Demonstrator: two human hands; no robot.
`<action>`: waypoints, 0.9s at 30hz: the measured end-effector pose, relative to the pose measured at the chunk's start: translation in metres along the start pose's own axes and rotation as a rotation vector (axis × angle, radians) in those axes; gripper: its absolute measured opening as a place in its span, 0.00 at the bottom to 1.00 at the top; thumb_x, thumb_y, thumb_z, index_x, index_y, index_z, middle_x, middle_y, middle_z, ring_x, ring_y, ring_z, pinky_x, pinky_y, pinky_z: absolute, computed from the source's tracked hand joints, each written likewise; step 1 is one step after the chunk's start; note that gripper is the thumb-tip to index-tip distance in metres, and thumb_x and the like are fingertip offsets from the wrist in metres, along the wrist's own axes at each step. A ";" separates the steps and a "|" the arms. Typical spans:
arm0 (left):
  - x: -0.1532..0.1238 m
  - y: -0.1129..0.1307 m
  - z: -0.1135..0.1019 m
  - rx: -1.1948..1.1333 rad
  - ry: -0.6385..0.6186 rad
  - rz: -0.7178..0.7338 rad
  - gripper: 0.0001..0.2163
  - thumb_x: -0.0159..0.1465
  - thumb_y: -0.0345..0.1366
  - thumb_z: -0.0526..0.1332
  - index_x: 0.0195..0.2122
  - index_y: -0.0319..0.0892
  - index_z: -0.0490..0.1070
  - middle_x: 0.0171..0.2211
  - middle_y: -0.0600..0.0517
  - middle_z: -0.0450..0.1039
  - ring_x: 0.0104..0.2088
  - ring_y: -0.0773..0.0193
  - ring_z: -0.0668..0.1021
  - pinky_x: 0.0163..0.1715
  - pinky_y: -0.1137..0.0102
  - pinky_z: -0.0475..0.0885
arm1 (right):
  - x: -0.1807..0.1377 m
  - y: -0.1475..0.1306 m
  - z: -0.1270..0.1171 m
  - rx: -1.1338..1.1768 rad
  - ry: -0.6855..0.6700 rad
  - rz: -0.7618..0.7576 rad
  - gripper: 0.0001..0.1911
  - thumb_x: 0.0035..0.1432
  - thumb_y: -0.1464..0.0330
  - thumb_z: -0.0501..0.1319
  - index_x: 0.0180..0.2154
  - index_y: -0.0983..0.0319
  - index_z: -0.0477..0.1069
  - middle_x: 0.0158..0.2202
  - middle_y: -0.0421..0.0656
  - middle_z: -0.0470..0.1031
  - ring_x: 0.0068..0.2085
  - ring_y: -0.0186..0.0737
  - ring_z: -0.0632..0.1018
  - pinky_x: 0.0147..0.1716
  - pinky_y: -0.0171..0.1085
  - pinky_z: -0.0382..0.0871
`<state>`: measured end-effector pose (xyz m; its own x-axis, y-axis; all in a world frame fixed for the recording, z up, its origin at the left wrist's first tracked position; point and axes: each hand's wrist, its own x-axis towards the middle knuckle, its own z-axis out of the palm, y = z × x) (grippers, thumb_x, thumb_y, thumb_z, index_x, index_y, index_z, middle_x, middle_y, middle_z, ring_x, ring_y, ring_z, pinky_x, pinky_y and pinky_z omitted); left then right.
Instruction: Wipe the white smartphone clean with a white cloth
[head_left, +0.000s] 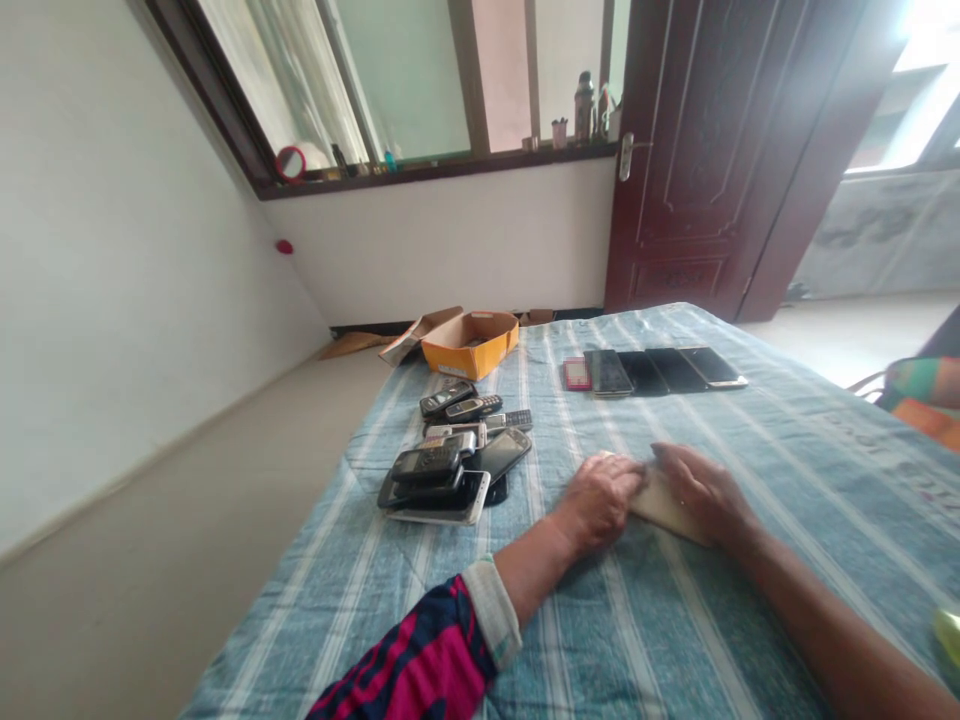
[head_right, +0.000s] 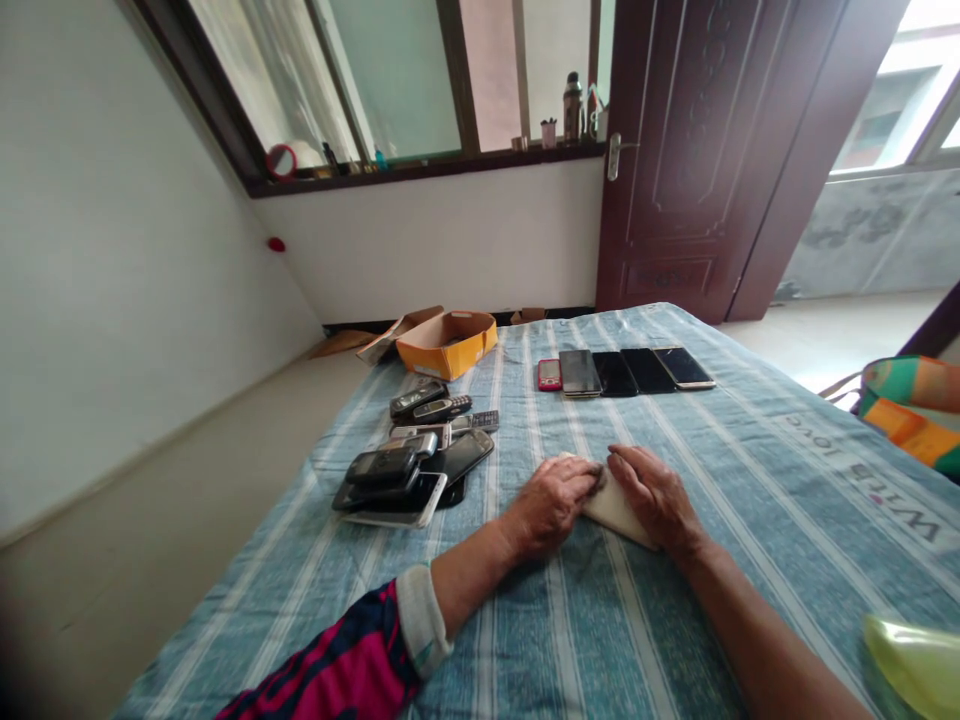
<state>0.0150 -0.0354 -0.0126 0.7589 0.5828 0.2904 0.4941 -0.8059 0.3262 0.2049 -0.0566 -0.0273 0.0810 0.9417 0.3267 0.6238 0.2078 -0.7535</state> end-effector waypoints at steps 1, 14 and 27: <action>-0.004 -0.002 -0.003 0.021 0.009 -0.053 0.15 0.67 0.30 0.51 0.53 0.41 0.67 0.57 0.46 0.68 0.59 0.59 0.68 0.60 0.57 0.60 | 0.000 -0.001 0.000 -0.023 -0.007 -0.020 0.24 0.60 0.50 0.49 0.43 0.57 0.76 0.43 0.45 0.78 0.45 0.47 0.77 0.45 0.43 0.71; -0.032 -0.009 -0.009 0.086 0.112 -0.152 0.16 0.65 0.27 0.51 0.52 0.35 0.68 0.54 0.40 0.70 0.56 0.56 0.70 0.58 0.60 0.66 | -0.010 -0.027 -0.016 -0.541 -0.319 -0.381 0.24 0.49 0.59 0.65 0.49 0.56 0.71 0.40 0.45 0.74 0.39 0.47 0.75 0.37 0.42 0.67; -0.034 -0.015 -0.008 -0.051 0.223 -0.171 0.16 0.61 0.21 0.52 0.47 0.38 0.71 0.48 0.45 0.73 0.49 0.59 0.74 0.51 0.65 0.72 | -0.016 -0.042 0.008 -0.741 -0.133 -0.012 0.20 0.56 0.54 0.57 0.45 0.59 0.71 0.35 0.48 0.74 0.39 0.52 0.75 0.31 0.42 0.65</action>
<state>-0.0213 -0.0426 -0.0203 0.5516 0.7233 0.4155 0.5809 -0.6906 0.4309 0.1708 -0.0785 -0.0058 0.0056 0.9741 0.2259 0.9877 0.0300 -0.1536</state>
